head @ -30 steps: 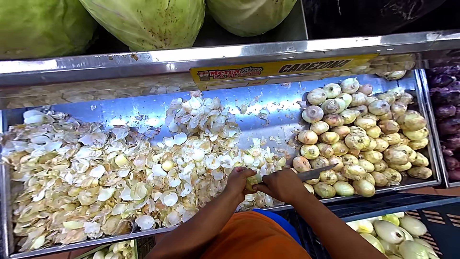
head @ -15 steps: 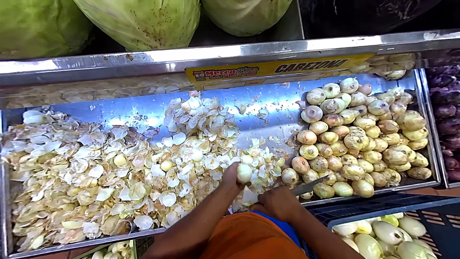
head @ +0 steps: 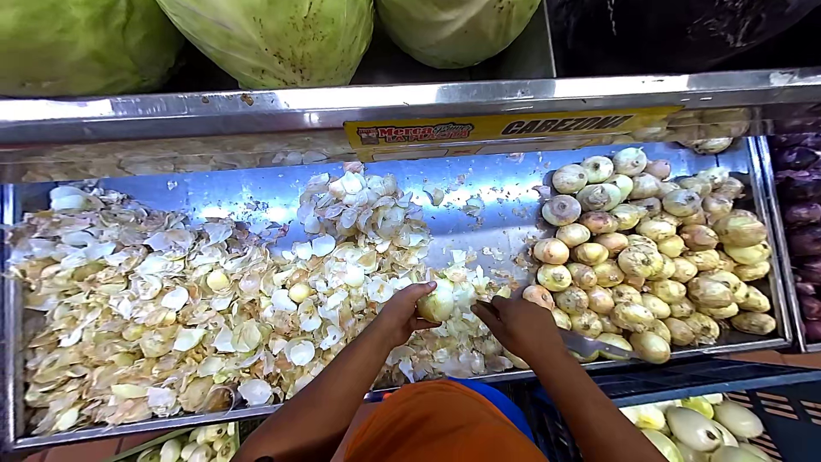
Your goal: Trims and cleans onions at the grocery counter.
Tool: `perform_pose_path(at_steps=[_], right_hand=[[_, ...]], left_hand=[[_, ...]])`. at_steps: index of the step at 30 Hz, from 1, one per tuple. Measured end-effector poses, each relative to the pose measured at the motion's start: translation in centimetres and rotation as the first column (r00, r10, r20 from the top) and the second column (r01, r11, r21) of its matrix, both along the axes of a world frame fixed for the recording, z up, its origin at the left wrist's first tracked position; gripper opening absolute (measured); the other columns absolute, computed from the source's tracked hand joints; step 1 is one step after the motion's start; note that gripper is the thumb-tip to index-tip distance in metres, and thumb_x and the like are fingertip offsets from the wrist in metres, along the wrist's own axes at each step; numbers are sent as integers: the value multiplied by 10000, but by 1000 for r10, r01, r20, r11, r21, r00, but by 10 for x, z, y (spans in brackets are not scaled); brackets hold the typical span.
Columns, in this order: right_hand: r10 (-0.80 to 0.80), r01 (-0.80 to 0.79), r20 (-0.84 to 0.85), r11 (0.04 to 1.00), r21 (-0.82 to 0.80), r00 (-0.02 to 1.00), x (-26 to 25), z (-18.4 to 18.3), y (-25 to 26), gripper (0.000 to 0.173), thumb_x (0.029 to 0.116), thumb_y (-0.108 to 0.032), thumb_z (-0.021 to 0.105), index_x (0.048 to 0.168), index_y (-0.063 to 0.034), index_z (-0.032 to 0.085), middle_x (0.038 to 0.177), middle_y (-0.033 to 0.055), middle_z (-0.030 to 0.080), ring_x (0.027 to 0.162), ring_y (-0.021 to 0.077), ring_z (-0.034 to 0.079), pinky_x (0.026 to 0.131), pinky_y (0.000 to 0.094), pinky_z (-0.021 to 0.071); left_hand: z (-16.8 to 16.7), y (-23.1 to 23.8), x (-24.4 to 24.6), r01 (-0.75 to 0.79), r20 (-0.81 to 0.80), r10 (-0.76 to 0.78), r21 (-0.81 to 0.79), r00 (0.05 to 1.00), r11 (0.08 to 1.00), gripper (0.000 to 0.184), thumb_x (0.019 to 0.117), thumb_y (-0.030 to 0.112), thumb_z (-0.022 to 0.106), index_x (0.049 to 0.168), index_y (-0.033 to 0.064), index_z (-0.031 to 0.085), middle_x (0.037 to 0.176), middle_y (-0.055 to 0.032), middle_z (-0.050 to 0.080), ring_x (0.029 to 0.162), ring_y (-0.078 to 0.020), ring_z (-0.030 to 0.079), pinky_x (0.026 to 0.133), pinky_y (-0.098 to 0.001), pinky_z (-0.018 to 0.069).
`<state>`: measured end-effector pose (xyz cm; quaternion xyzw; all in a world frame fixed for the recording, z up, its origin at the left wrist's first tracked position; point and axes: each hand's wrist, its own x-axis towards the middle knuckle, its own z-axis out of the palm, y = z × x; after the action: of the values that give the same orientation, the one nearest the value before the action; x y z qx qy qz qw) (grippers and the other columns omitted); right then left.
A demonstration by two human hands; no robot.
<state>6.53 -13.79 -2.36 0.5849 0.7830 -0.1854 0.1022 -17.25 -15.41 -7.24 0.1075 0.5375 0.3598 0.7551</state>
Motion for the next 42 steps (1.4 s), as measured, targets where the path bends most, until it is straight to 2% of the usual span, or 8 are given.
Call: perform_pose_path(at_steps=[11,18,23,28,32,35,38,42], right_hand=[[107,-110,-28,990,-94,994,-33,7,-1,772,835,-860,522,962,-119,694,828,72,697,829,276,704,729,528,553],[306,-302,-23,948,104,952,-35,-7,-5,778,949,-809,341,774,-103,621,630,84,597,654,286,678,576,494,530],[448,-432,9,867,-248,894,-43,-12,-27,786,1004,-735,318,986,-26,657,875,221,694,887,438,706,738,634,534],[379,-346,-19,824,-449,925,-27,-8,-10,718,936,-725,539,1025,-24,662,935,210,685,952,413,679,818,640,514],[165,-276,-304,886,-373,938,-1,3,8,578,939,-658,611,1008,-88,678,808,108,649,786,296,654,745,564,537],[90,-188,-371,953,-239,924,9,3,17,248,1005,-331,593,1094,-122,693,899,80,692,831,256,678,767,531,557],[48,-159,-410,957,-243,911,7,7,23,219,966,-210,631,1155,-103,650,998,80,671,898,226,660,810,476,557],[18,-210,-531,930,-303,847,-1,13,24,535,858,-539,789,1121,-90,661,896,43,646,796,162,613,758,400,536]], left_hand=[[19,-5,10,-41,-108,48,65,993,997,408,961,280,723,1230,45,527,1118,-211,658,956,-340,693,796,-491,602],[12,-6,23,-98,-186,97,1,978,995,499,925,320,773,1191,26,471,980,-226,667,770,-334,706,641,-469,613],[-7,3,17,-267,-111,263,-24,958,963,551,1018,507,555,1312,43,595,1210,-180,659,1069,-302,661,892,-479,557],[5,4,0,-98,-16,98,-14,995,995,623,1012,600,493,1336,77,591,1197,-165,676,1034,-283,680,851,-442,568],[9,-1,-6,49,47,-55,114,997,992,802,1005,723,303,1427,73,512,1247,-179,655,1056,-285,675,897,-428,566],[9,-6,-6,68,135,-88,146,987,987,751,1033,675,297,1428,69,500,1229,-193,651,1000,-282,683,860,-415,575],[6,-14,-9,49,262,-109,225,959,973,492,1066,444,445,1374,66,508,1156,-177,665,948,-255,686,831,-396,581],[14,-20,-9,90,234,-154,264,960,960,605,823,480,761,1228,66,590,1001,-142,708,820,-227,710,723,-365,611]])
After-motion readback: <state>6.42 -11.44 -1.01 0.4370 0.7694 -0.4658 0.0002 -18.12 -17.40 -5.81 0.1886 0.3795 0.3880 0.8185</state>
